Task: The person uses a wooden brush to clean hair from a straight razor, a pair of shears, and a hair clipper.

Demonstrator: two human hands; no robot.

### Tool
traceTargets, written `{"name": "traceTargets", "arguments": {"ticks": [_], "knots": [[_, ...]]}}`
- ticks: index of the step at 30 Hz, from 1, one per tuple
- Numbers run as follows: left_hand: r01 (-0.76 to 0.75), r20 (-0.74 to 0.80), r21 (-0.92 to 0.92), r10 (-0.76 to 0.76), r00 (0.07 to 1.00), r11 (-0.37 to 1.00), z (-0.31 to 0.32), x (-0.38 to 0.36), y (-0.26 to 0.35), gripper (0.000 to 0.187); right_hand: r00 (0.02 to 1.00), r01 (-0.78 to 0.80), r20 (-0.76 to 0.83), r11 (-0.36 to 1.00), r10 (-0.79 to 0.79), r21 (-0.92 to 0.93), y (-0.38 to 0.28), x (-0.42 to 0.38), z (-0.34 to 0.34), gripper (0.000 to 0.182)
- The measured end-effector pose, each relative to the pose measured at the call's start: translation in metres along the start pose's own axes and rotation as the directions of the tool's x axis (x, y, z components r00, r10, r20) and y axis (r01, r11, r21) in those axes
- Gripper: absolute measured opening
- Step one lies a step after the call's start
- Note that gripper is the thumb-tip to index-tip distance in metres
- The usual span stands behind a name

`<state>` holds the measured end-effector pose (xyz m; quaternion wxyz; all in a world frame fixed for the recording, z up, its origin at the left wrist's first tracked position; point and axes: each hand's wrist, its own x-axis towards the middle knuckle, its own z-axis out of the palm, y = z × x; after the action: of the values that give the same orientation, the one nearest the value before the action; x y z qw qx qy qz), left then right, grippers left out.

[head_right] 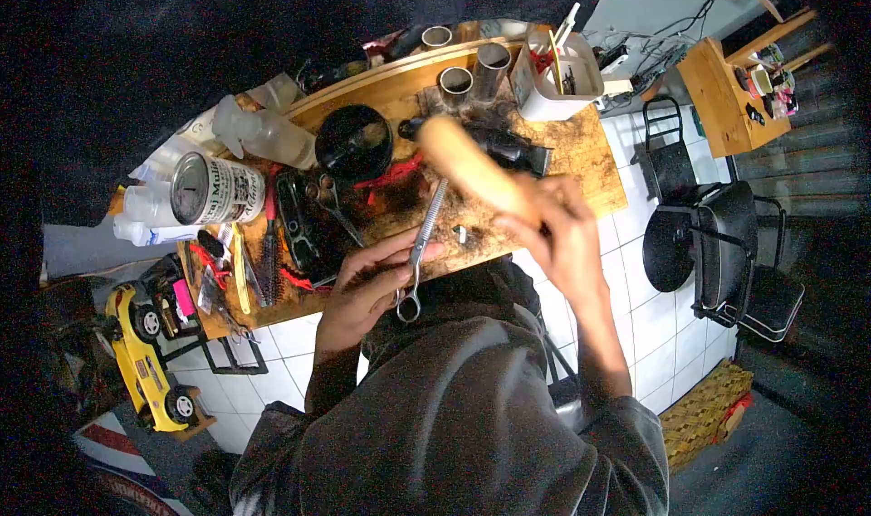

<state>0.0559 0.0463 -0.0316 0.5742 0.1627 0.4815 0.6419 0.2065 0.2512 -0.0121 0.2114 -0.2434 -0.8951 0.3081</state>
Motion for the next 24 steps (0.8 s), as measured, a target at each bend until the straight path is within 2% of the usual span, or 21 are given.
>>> {"name": "traceTargets", "arguments": {"ticks": [1, 3, 5, 7, 8, 9, 10, 11, 13, 14, 15, 17, 18, 19, 21, 23, 24], "knots": [[-0.001, 0.005, 0.004, 0.001, 1.0, 1.0, 0.001, 0.003, 0.001, 0.048, 0.995, -0.054, -0.091, 0.998, 0.05, -0.045, -0.01, 0.006, -0.007, 0.046], [-0.056, -0.025, -0.007, 0.056, 0.998, 0.998, 0.006, 0.01, 0.002, 0.044, 0.986, -0.072, -0.148, 0.997, 0.074, 0.015, -0.013, 0.007, -0.014, 0.046], [-0.025, -0.08, -0.022, 0.023, 0.997, 0.999, 0.011, 0.018, 0.008, 0.041, 0.985, -0.056, -0.159, 0.997, 0.064, 0.054, -0.012, -0.001, -0.014, 0.046], [0.007, -0.128, -0.041, -0.012, 0.992, 0.999, 0.015, 0.029, 0.008, 0.039, 0.981, 0.158, 0.077, 0.967, -0.176, 0.198, -0.011, -0.011, -0.013, 0.046], [-0.046, -0.116, -0.107, 0.034, 0.993, 0.993, 0.014, 0.037, 0.002, 0.038, 0.969, 0.141, 0.164, 0.958, -0.186, 0.251, -0.014, -0.015, -0.011, 0.047], [-0.096, -0.108, -0.173, 0.078, 0.991, 0.98, 0.012, 0.043, -0.005, 0.037, 0.95, 0.164, 0.229, 0.962, -0.214, 0.218, -0.017, -0.018, -0.011, 0.048], [-0.164, -0.044, -0.183, 0.158, 0.986, 0.969, 0.009, 0.045, -0.008, 0.036, 0.96, 0.145, 0.205, 0.967, -0.189, 0.21, -0.015, -0.018, -0.009, 0.047], [-0.155, -0.038, -0.178, 0.151, 0.988, 0.972, 0.008, 0.043, -0.01, 0.036, 0.97, 0.122, 0.183, 0.971, -0.161, 0.204, -0.012, -0.019, -0.006, 0.046], [-0.082, -0.05, -0.164, 0.074, 0.996, 0.983, 0.022, 0.035, 0.006, 0.037, 0.997, 0.006, 0.076, 0.998, -0.011, 0.065, -0.003, -0.014, -0.008, 0.043], [-0.043, -0.058, -0.156, 0.034, 0.998, 0.987, 0.025, 0.032, 0.009, 0.037, 0.991, 0.122, -0.044, 0.992, -0.123, -0.02, 0.005, -0.008, -0.01, 0.042], [-0.035, -0.055, -0.149, 0.028, 0.998, 0.988, 0.024, 0.03, 0.009, 0.037, 0.994, -0.066, -0.093, 0.998, 0.066, 0.002, -0.001, -0.005, -0.011, 0.043], [0.005, -0.044, -0.159, -0.012, 0.999, 0.987, 0.022, 0.03, 0.006, 0.039, 0.977, -0.13, -0.176, 0.991, 0.122, -0.032, -0.003, -0.004, -0.015, 0.043], [0.008, -0.042, -0.153, -0.015, 0.999, 0.988, 0.02, 0.031, 0.003, 0.039, 0.981, -0.098, -0.17, 0.995, 0.094, -0.017, -0.001, -0.006, -0.016, 0.042], [-0.039, -0.076, -0.17, 0.027, 0.997, 0.985, 0.019, 0.034, -0.001, 0.039, 0.98, -0.1, -0.173, 0.995, 0.096, -0.015, 0.002, -0.009, -0.016, 0.042], [-0.088, -0.11, -0.183, 0.068, 0.992, 0.979, 0.015, 0.038, -0.009, 0.038, 0.987, 0.153, 0.031, 0.98, -0.158, 0.125, 0.004, -0.02, -0.013, 0.044], [-0.134, -0.097, -0.261, 0.112, 0.989, 0.956, 0.012, 0.041, -0.014, 0.039, 0.94, 0.238, 0.185, 0.941, -0.285, 0.241, -0.003, -0.029, -0.005, 0.045], [-0.062, -0.173, -0.259, 0.017, 0.985, 0.964, 0.008, 0.041, -0.016, 0.037, 0.937, 0.199, 0.235, 0.949, -0.258, 0.246, -0.009, -0.03, -0.004, 0.043]]}}
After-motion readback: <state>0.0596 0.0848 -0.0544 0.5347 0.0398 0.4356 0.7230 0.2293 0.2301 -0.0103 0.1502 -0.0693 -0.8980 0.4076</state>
